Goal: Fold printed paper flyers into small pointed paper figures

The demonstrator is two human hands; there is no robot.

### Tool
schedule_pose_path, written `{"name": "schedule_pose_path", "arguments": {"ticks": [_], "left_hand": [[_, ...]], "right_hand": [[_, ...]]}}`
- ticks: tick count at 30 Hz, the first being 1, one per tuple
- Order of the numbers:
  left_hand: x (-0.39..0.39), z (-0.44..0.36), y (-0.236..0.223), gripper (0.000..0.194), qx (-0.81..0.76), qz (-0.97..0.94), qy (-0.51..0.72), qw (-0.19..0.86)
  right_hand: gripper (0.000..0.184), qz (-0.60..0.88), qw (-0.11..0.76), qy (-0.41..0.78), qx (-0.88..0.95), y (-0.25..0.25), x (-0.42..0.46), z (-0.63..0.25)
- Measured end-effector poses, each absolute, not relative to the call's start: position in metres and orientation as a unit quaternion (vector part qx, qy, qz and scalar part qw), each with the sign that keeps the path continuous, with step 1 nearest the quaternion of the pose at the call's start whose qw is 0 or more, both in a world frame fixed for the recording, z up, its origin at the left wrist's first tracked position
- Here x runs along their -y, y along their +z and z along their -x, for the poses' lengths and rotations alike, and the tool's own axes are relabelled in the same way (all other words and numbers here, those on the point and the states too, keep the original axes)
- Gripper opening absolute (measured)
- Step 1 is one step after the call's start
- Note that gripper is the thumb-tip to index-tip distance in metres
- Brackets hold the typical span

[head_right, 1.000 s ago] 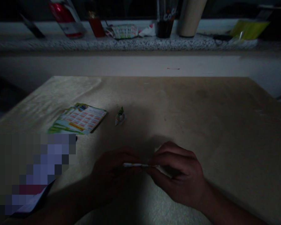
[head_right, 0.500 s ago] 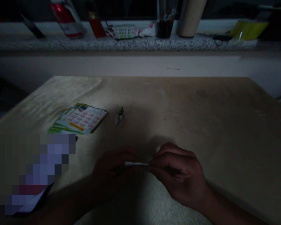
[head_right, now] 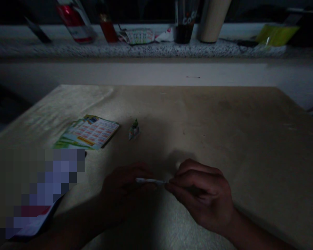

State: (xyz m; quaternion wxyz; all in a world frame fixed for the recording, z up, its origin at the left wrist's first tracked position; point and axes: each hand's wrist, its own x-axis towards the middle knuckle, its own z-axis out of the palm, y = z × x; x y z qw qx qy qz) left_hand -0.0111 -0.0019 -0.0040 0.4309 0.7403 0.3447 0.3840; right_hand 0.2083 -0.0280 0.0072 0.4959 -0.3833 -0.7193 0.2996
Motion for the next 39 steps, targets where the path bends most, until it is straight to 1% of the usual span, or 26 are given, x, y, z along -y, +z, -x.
{"name": "schedule_pose_path", "arguments": {"ticks": [4, 8, 11, 15, 23, 26, 29, 34, 39], "left_hand": [[0.002, 0.011, -0.004, 0.009, -0.342, -0.737, 0.386, 0.437], [0.003, 0.008, -0.006, 0.011, -0.338, -0.741, 0.400, 0.421], [0.003, 0.007, -0.008, 0.013, -0.319, -0.751, 0.404, 0.414], [0.004, 0.008, -0.011, 0.009, -0.286, -0.756, 0.412, 0.421], [0.002, 0.008, -0.014, 0.010, -0.246, -0.788, 0.400, 0.398], [0.001, 0.010, -0.011, 0.015, -0.261, -0.807, 0.382, 0.368], [0.001, 0.014, -0.009, 0.022, -0.262, -0.827, 0.369, 0.334], [0.001, 0.015, -0.004, 0.013, -0.234, -0.860, 0.373, 0.258], [0.002, 0.015, 0.001, 0.007, -0.241, -0.891, 0.326, 0.204]], "right_hand": [[0.012, 0.380, 0.487, 0.301, 0.727, 0.005, 0.025, -0.208], [0.023, 0.382, 0.486, 0.265, 0.740, 0.002, 0.024, -0.206], [0.024, 0.352, 0.491, 0.250, 0.757, 0.002, 0.024, -0.203], [0.028, 0.320, 0.502, 0.229, 0.770, 0.004, 0.023, -0.201], [0.026, 0.299, 0.483, 0.199, 0.798, 0.008, 0.020, -0.200], [0.027, 0.293, 0.468, 0.199, 0.810, 0.008, 0.020, -0.201], [0.024, 0.296, 0.460, 0.194, 0.815, 0.007, 0.020, -0.202], [0.018, 0.294, 0.443, 0.184, 0.827, 0.005, 0.019, -0.201], [0.014, 0.294, 0.436, 0.173, 0.833, 0.003, 0.018, -0.199]]}}
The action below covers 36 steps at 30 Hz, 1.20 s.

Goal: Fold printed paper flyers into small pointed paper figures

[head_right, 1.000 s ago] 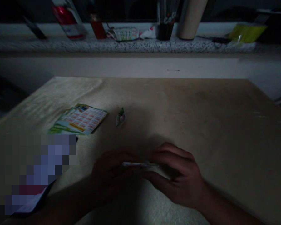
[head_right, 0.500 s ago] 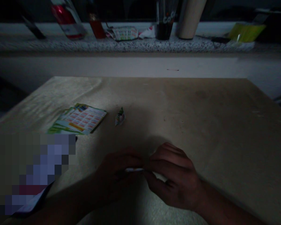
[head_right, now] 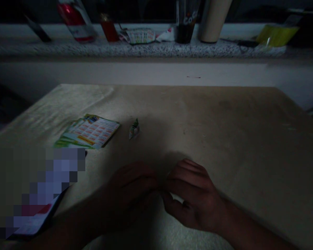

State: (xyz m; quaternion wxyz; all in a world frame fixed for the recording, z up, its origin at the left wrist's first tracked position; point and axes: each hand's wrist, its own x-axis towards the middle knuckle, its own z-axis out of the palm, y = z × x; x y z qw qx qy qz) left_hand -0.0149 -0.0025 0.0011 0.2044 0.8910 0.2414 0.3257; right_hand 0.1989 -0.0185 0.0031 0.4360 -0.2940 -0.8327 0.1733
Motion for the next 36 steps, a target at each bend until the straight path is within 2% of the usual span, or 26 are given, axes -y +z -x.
{"name": "schedule_pose_path", "arguments": {"ticks": [6, 10, 14, 22, 30, 36], "left_hand": [[0.0073, 0.0134, 0.0022, 0.012, -0.264, -0.906, 0.264, 0.199], [0.0080, 0.0106, 0.0035, 0.014, -0.271, -0.900, 0.282, 0.193], [0.0038, 0.0120, 0.0036, 0.005, -0.263, -0.890, 0.311, 0.206], [0.0042, 0.0139, 0.0011, 0.009, -0.272, -0.901, 0.283, 0.188], [0.0004, 0.0178, 0.0051, 0.007, -0.291, -0.894, 0.253, 0.227], [0.0034, 0.0188, 0.0039, 0.009, -0.298, -0.902, 0.244, 0.194]], "right_hand": [[0.015, 0.295, 0.432, 0.161, 0.837, 0.0044, 0.0195, -0.1986], [0.014, 0.297, 0.441, 0.155, 0.833, 0.0060, 0.0199, -0.1983], [0.014, 0.305, 0.448, 0.154, 0.826, 0.0058, 0.0201, -0.2002], [0.015, 0.307, 0.449, 0.156, 0.824, 0.0066, 0.0192, -0.2021], [0.018, 0.315, 0.456, 0.153, 0.818, 0.0073, 0.0180, -0.2012], [0.016, 0.310, 0.462, 0.158, 0.816, 0.0064, 0.0186, -0.2003]]}}
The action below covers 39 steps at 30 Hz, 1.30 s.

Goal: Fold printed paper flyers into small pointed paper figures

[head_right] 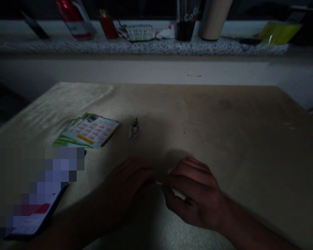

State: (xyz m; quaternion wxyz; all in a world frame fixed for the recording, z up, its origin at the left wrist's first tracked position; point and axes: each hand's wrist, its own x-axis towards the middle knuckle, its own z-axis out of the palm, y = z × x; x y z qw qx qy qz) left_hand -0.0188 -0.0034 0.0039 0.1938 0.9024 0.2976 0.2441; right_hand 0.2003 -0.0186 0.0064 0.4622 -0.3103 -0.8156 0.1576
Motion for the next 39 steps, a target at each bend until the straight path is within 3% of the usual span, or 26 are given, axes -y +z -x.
{"name": "schedule_pose_path", "arguments": {"ticks": [39], "left_hand": [[0.0022, 0.0220, 0.0006, 0.011, -0.285, -0.883, 0.312, 0.203]], "right_hand": [[0.014, 0.330, 0.478, 0.188, 0.792, 0.0048, 0.0184, -0.2020]]}}
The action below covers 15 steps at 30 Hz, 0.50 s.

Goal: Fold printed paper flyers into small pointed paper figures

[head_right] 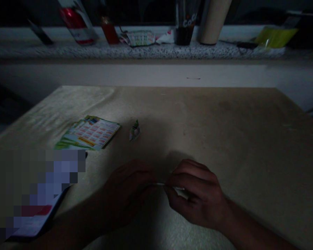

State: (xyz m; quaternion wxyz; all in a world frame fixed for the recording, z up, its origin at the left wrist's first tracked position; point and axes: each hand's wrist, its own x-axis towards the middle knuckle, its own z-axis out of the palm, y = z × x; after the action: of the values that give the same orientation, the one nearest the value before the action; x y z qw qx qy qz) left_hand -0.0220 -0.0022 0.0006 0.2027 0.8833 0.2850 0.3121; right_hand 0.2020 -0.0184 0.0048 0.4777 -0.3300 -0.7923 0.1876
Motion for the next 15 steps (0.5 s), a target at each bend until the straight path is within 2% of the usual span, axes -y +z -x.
{"name": "schedule_pose_path", "arguments": {"ticks": [3, 15], "left_hand": [[0.0028, 0.0215, -0.0012, 0.006, -0.289, -0.878, 0.319, 0.210], [0.0031, 0.0275, -0.0021, 0.014, -0.304, -0.845, 0.370, 0.240]], "right_hand": [[0.012, 0.336, 0.469, 0.199, 0.792, 0.0022, 0.0196, -0.2029], [0.016, 0.378, 0.485, 0.213, 0.759, -0.0052, 0.0216, -0.2082]]}}
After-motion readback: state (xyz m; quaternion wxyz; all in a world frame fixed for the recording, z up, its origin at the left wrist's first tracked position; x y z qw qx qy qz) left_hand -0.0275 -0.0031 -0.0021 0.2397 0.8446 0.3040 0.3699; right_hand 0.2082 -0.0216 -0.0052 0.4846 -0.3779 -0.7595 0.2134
